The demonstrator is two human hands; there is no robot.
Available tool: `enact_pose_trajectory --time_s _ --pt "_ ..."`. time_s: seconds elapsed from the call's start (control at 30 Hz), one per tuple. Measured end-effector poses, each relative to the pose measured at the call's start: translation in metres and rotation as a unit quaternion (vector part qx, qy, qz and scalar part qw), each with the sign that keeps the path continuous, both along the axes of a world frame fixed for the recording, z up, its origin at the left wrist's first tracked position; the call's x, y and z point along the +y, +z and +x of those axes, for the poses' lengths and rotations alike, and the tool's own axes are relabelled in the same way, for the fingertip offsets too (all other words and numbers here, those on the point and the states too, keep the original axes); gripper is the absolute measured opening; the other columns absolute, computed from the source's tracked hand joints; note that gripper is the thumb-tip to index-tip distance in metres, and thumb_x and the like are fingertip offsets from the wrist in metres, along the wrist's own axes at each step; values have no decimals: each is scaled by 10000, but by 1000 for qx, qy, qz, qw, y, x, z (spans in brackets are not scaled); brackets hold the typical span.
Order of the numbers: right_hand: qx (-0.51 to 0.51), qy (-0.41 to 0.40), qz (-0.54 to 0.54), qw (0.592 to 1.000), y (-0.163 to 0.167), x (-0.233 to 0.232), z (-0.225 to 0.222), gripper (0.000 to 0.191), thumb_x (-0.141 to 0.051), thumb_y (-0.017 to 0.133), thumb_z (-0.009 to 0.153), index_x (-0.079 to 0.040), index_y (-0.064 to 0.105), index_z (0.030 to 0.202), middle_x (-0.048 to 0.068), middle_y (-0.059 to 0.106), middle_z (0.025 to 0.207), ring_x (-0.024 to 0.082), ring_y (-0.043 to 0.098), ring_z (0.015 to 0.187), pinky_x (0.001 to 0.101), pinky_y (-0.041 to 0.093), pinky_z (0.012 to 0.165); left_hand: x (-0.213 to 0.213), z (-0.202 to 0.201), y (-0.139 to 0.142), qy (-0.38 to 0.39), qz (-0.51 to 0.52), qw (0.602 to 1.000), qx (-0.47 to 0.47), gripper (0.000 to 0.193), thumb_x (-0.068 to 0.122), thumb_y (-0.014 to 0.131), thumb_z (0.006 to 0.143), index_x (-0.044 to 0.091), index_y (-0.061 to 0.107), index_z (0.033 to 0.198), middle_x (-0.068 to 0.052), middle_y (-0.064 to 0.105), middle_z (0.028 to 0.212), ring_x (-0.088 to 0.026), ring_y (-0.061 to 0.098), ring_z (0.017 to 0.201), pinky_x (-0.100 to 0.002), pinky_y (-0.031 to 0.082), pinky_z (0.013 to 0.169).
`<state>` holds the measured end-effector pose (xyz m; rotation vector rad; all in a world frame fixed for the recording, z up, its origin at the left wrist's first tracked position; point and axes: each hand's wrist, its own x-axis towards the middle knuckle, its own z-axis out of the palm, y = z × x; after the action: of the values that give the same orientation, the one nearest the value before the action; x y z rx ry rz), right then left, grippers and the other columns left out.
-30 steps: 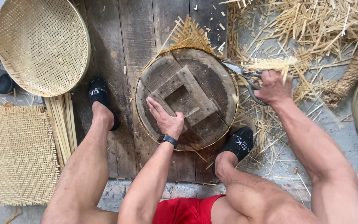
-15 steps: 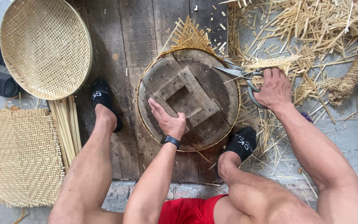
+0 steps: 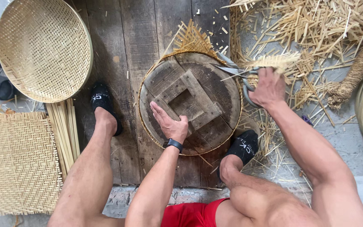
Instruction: The person assembles a round woven basket by placing a pre-woven mat into a circular frame, trimming excess strands with shears, and then bending a bamboo strip into a ring. The finished basket is set aside and the person begins preparing another bamboo strip.
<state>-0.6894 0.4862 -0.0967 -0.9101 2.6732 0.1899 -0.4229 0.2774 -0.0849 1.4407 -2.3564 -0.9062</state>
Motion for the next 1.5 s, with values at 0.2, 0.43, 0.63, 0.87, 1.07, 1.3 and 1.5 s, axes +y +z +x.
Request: enact_pose_trajectory --time_s 0.2,0.43,0.63,0.87,1.07,1.3,1.5 --pt "43 62 -63 995 -3 -17 -17 235 -254 680 955 -28 626 920 119 618 877 210 609 793 351 519 639 -2 -1 1 -4 0 1000 0 1237 119 715 662 26 -65 1618 -279 115 1681 -397 170 1570 -441 118 1304" --pt "64 98 -96 989 -3 -18 -29 279 -296 652 897 -26 620 833 106 600 784 199 551 641 338 481 515 -1 1 -4 -11 -14 1000 8 1225 122 721 677 18 -49 1624 -282 132 1683 -408 170 1579 -449 117 1311" --pt "135 151 -72 977 -18 -49 -39 130 -220 633 827 -94 616 802 57 588 752 152 523 647 297 452 600 -7 3 -2 -33 -8 999 -2 1253 125 742 658 47 -60 1619 -298 115 1666 -451 167 1557 -456 161 1284" --pt "27 74 -89 993 -3 29 -7 314 -331 612 1026 -70 640 855 69 607 751 166 532 585 331 449 514 -42 3 6 -170 27 984 -46 1257 93 762 678 167 -45 1639 -275 94 1687 -488 219 1524 -452 259 1253" --pt "231 114 -188 948 -6 4 1 452 -515 657 866 -63 647 849 69 613 760 165 550 652 292 462 541 -47 -1 7 -204 3 979 -24 1254 71 761 685 191 -32 1649 -270 115 1691 -490 238 1523 -476 245 1273" --pt "53 77 -127 988 -17 9 -17 383 -373 594 1049 -84 648 804 56 578 695 151 504 577 325 413 505 -50 -1 9 -224 10 974 -31 1264 84 765 658 154 -42 1629 -309 95 1660 -496 210 1520 -485 217 1264" --pt "161 159 -127 966 -4 -20 -35 499 -551 651 811 -52 669 800 66 587 685 167 538 571 302 468 487 -47 1 6 -220 -2 975 -30 1254 76 753 671 161 -41 1638 -298 96 1675 -497 212 1530 -486 215 1271"
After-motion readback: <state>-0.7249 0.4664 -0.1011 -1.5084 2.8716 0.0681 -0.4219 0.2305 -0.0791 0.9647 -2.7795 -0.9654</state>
